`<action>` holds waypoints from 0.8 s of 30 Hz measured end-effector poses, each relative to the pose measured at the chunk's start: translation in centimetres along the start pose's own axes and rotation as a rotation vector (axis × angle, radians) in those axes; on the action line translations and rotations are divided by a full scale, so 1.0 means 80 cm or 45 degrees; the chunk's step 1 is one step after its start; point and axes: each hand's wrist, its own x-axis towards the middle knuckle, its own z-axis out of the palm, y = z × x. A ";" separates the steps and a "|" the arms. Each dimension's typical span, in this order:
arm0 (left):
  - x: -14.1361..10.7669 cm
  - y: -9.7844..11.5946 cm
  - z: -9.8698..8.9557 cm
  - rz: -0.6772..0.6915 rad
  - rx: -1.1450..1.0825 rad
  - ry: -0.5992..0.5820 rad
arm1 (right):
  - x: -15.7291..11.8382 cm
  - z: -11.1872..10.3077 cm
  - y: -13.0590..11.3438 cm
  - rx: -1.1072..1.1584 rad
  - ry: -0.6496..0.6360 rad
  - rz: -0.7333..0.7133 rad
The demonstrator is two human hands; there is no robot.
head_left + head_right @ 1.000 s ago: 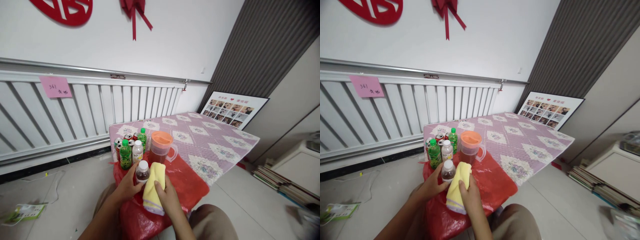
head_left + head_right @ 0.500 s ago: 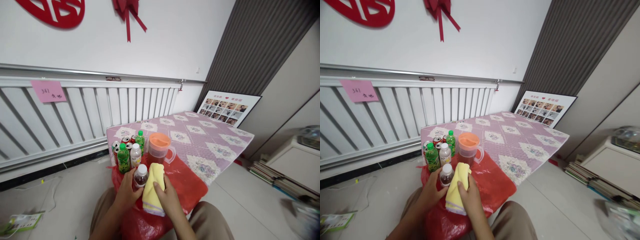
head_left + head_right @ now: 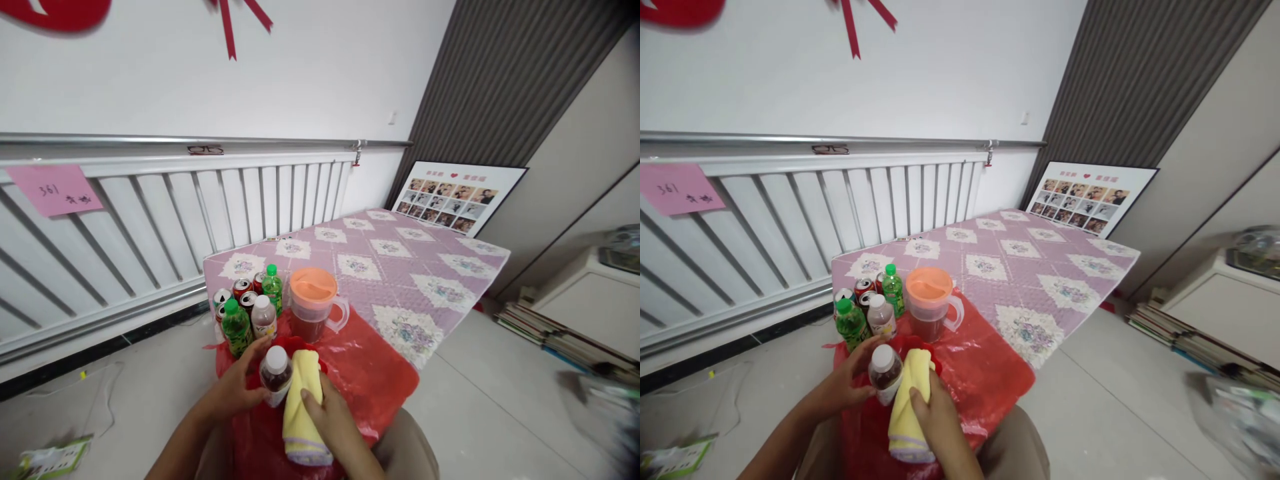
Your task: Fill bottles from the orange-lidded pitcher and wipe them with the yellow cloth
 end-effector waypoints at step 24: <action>-0.001 0.006 0.036 -0.063 0.427 0.290 | 0.009 -0.008 -0.006 0.037 -0.070 0.024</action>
